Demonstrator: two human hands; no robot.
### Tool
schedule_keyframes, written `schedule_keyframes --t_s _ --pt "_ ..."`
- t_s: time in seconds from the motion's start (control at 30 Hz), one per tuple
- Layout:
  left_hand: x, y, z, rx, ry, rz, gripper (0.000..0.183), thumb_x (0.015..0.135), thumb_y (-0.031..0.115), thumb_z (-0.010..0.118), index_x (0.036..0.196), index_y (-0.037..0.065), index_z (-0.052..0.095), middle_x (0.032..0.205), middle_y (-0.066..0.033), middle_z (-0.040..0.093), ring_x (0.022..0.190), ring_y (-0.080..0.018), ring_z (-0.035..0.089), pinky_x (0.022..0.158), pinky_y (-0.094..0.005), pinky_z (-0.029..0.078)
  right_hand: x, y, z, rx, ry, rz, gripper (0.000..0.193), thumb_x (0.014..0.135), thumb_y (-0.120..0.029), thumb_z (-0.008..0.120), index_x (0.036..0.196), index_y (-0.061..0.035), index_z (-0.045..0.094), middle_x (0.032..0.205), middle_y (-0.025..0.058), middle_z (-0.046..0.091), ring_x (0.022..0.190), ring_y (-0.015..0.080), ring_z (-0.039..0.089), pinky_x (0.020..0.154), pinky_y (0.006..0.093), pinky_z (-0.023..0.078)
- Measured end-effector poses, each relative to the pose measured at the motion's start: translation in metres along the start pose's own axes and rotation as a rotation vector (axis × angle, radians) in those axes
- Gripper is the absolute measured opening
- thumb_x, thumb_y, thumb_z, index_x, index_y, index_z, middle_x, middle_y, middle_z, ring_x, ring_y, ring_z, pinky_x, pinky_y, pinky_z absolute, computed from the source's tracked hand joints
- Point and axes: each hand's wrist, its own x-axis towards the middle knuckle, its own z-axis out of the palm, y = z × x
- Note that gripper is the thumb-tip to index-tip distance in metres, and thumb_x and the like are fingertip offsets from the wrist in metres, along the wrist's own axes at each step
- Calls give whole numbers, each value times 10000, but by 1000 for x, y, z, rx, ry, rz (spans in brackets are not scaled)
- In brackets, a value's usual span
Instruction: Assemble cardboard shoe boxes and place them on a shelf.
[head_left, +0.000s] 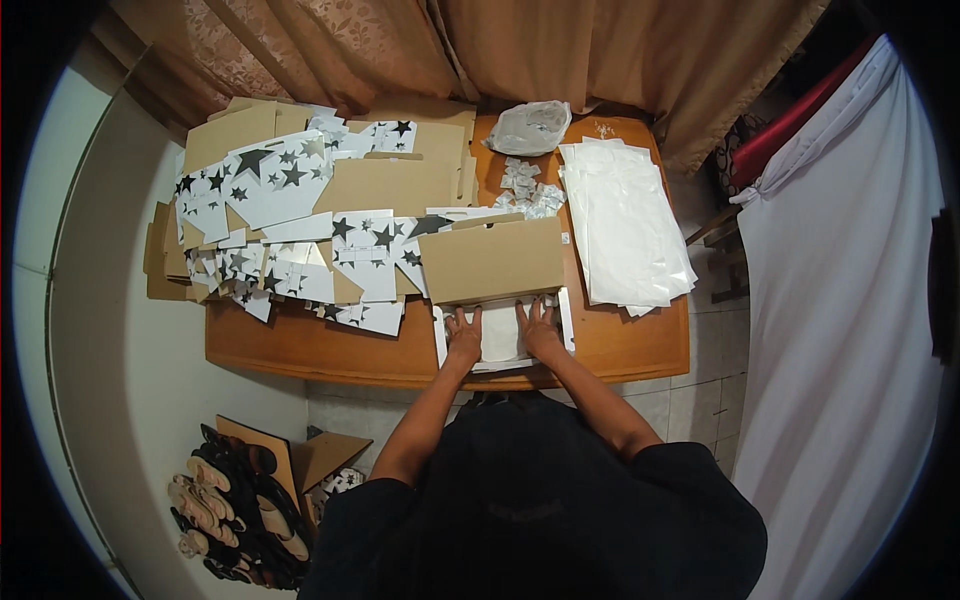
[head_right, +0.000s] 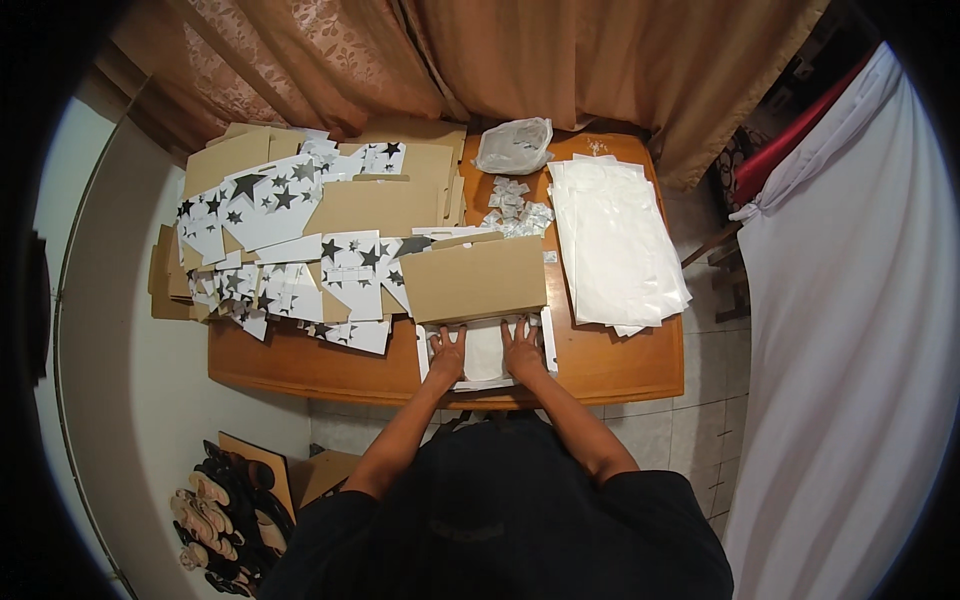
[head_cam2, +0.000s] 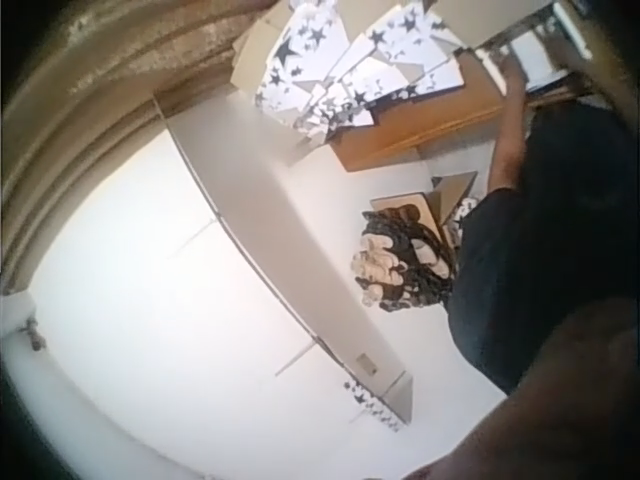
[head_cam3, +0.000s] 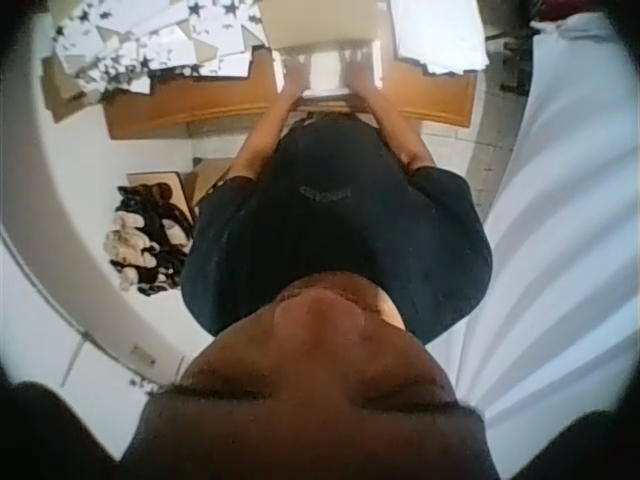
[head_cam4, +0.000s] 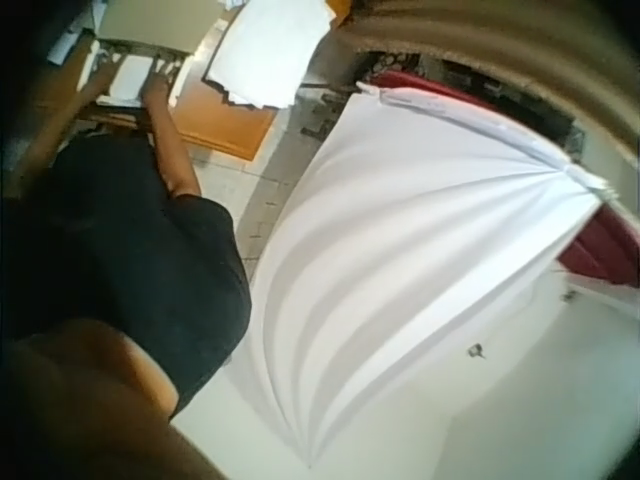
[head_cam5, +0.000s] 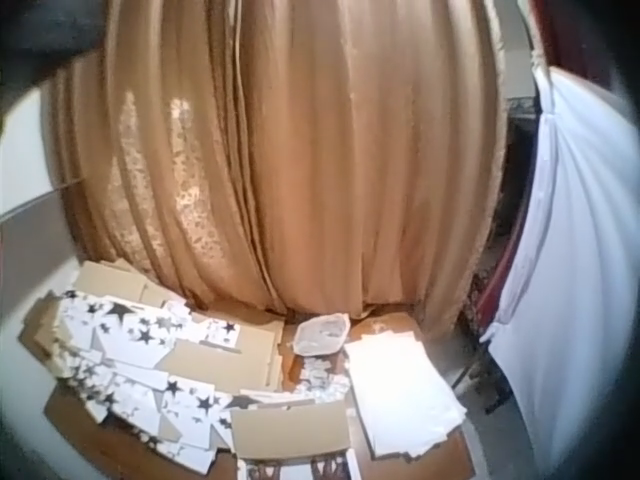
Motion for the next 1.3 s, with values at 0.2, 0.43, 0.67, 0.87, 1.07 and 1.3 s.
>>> schedule_keyframes --t_s 0.2,0.43,0.67,0.87,1.07,1.3 --pt "-1 1 -4 -19 -35 -44 919 708 -116 679 1515 123 309 1455 -321 252 1283 -604 326 996 -625 483 4 -5 2 17 -38 37 757 937 -142 560 1605 -150 202 1558 316 215 1387 599 290 825 592 584" --pt "-30 -5 8 -18 -40 -133 929 711 -79 713 1514 59 266 1435 -325 255 1276 -578 347 977 -567 528 -12 -20 -24 -54 -88 -105 775 949 -130 563 1616 -259 189 1619 216 227 1375 561 356 950 515 553" --pt "-49 -31 23 5 96 -178 1255 456 136 998 1490 108 286 1362 -269 320 1257 -560 375 869 -568 592 -7 -41 -19 -71 -59 -200 816 931 -141 589 1621 -275 175 1622 211 215 1372 558 356 967 495 547" --pt "-47 -26 8 -13 39 -236 1250 499 158 998 1515 131 270 1462 -287 275 1320 -592 342 972 -542 557 6 -44 -27 -133 -109 -205 825 926 -139 590 1622 -278 169 1640 203 191 1401 561 320 1004 480 527" --pt "-41 -35 -9 -113 -26 -134 717 811 142 783 1420 29 422 1444 -361 370 1270 -570 450 1006 -528 509 -5 -27 -36 -99 -72 -295 658 908 -189 658 1516 -139 413 1510 271 424 1302 495 497 1038 497 481" --pt "-46 21 -81 -671 52 297 449 915 304 735 1206 -21 628 1131 -187 691 925 -268 709 795 -350 565 -94 12 -137 842 274 -205 367 947 -229 640 1245 -15 624 1068 232 696 950 386 682 841 441 538"
